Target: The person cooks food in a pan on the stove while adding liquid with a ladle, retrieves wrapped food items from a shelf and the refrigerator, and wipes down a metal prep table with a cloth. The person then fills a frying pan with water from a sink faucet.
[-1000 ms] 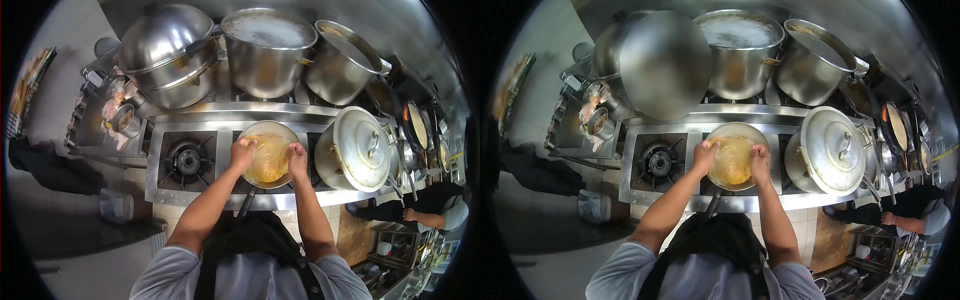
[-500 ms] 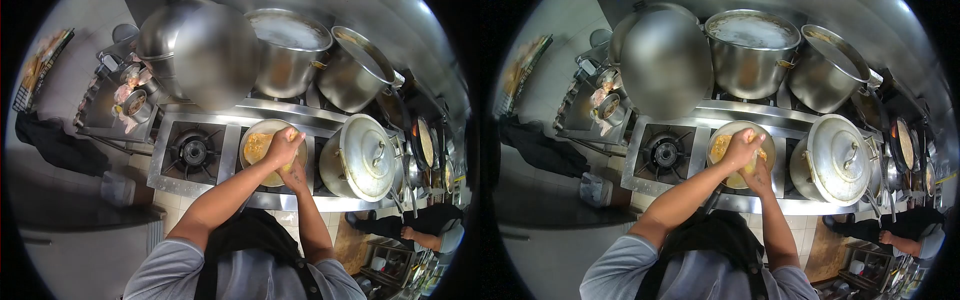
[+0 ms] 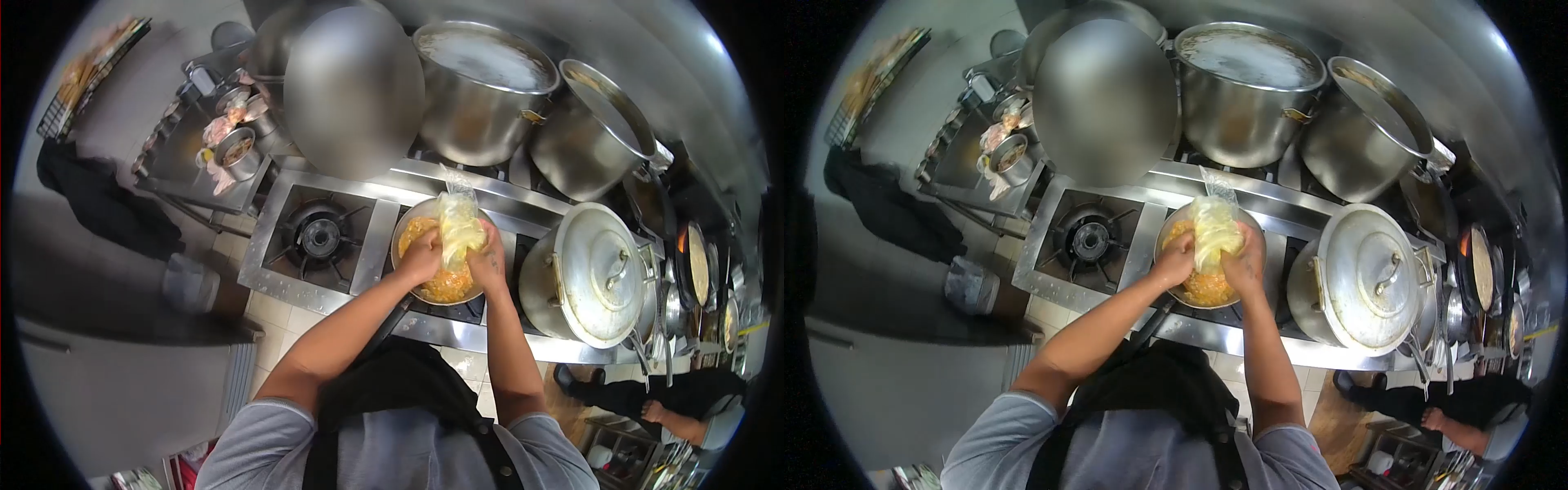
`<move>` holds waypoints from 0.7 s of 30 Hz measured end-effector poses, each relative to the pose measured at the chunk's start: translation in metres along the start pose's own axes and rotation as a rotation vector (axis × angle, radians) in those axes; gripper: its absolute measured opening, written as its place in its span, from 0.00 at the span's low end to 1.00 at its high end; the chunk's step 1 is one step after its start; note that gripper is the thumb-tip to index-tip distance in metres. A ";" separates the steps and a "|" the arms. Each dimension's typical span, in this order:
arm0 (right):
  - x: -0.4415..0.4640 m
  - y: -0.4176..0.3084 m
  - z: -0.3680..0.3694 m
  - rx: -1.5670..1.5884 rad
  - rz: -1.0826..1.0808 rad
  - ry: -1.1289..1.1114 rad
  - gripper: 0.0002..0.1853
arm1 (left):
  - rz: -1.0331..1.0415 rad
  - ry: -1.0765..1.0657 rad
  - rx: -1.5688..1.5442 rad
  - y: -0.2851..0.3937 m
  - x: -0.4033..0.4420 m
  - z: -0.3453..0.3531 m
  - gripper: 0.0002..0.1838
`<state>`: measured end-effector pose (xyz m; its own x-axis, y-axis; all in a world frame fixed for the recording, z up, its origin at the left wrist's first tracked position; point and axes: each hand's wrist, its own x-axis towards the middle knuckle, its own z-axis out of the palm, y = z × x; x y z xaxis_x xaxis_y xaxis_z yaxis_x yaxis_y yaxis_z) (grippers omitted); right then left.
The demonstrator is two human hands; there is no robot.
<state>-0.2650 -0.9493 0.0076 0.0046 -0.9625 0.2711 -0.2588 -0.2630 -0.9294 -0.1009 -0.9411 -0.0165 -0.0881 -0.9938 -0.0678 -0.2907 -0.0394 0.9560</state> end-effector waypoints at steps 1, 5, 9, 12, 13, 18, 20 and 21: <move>-0.005 0.007 -0.001 -0.221 -0.083 0.010 0.23 | -0.215 -0.104 -0.271 0.003 -0.007 0.003 0.29; -0.023 0.003 0.010 -0.369 -0.259 -0.023 0.33 | -0.708 -0.277 -0.916 0.010 -0.015 0.016 0.45; -0.064 0.033 0.008 -0.490 -0.295 -0.282 0.24 | -0.252 -0.071 -0.917 0.002 -0.015 0.032 0.32; -0.076 -0.012 0.010 -0.626 -0.341 -0.346 0.33 | -0.072 0.189 -0.658 0.021 -0.028 -0.004 0.32; -0.079 -0.017 0.017 -0.621 -0.328 -0.298 0.36 | 0.100 0.256 -0.546 0.019 -0.031 -0.017 0.32; -0.082 -0.089 0.062 -0.531 -0.357 -0.223 0.39 | 0.427 0.271 -1.010 0.004 -0.073 -0.161 0.29; -0.090 -0.084 0.079 -0.463 -0.274 -0.189 0.38 | 0.465 0.465 -0.936 -0.033 -0.100 -0.237 0.29; -0.095 -0.086 0.090 -0.460 -0.278 -0.161 0.37 | 0.486 0.637 -0.869 -0.036 -0.127 -0.280 0.28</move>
<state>-0.1560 -0.8415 0.0396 0.2704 -0.8686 0.4151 -0.6218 -0.4868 -0.6136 0.1878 -0.8421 0.0380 0.5520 -0.7869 0.2758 0.4093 0.5439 0.7325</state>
